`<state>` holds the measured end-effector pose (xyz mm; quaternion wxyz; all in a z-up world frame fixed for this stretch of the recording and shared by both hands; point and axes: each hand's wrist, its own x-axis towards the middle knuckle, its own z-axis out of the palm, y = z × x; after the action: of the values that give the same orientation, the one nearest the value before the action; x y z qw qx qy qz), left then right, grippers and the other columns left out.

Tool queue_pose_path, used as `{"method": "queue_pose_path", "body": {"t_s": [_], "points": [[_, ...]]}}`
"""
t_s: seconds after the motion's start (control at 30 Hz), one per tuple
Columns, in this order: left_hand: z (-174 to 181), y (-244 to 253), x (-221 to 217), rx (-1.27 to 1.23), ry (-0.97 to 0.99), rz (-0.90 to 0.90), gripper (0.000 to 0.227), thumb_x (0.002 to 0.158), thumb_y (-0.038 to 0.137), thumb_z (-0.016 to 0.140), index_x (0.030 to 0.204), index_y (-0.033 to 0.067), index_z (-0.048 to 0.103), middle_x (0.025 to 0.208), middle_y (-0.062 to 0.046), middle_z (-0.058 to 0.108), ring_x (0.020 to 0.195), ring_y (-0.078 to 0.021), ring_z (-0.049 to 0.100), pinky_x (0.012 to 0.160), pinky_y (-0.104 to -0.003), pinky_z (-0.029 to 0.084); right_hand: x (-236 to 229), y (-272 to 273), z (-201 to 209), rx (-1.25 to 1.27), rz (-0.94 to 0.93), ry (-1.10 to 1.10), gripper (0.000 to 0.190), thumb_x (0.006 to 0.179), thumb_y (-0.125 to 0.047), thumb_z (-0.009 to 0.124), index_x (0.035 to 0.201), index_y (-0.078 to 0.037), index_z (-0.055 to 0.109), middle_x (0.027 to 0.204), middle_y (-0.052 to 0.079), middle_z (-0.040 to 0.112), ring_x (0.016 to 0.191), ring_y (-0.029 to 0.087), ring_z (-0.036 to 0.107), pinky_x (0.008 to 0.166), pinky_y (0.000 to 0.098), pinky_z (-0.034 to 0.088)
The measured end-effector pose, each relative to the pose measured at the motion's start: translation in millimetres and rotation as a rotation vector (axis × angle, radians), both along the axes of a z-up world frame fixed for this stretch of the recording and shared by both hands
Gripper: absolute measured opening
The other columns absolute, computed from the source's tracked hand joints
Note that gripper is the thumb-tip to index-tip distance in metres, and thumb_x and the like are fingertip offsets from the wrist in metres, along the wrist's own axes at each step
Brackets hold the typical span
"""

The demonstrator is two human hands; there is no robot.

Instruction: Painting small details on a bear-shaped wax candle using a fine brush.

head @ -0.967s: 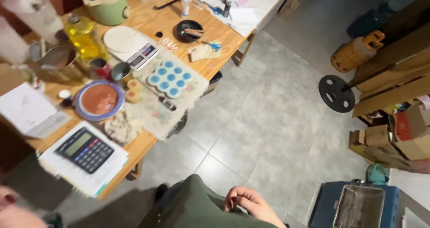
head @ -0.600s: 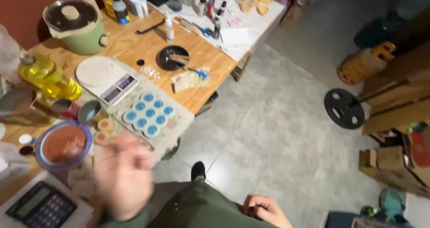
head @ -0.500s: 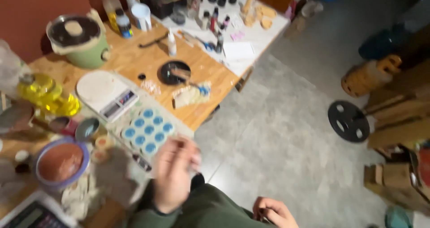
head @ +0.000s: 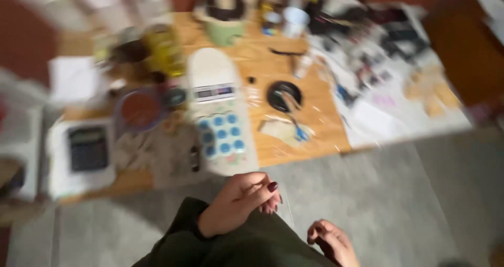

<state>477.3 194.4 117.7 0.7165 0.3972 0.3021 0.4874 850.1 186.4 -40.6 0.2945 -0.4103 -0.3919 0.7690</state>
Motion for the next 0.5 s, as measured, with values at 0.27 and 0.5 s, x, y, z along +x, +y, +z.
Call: {"method": "queue_pose_path", "body": {"t_s": [0.27,0.5], "points": [[-25.0,-84.6,-81.8,0.037,0.080,0.715,0.019,0.101,0.007,0.057,0.118,0.0012,0.062,0.102,-0.010,0.073,0.085,-0.0157,0.070,0.074,-0.032,0.058,-60.3,77.7,8.5,-0.048,0.410,0.011,0.024,0.094,-0.017,0.055,0.092,0.006,0.064,0.084,0.014,0.064,0.076,0.022,0.059,0.072,0.0353,0.050],[-8.5,-83.5,-237.1,0.228,0.677,1.230,0.015,0.106,0.007,0.062,0.117,-0.0029,0.064,0.106,-0.006,0.070,0.095,-0.0112,0.065,0.087,-0.026,0.053,-122.3,81.4,35.4,-0.052,0.703,-0.156,0.017,0.096,-0.016,0.059,0.095,0.000,0.065,0.087,0.004,0.063,0.081,0.011,0.054,0.074,0.0271,0.044]]}}
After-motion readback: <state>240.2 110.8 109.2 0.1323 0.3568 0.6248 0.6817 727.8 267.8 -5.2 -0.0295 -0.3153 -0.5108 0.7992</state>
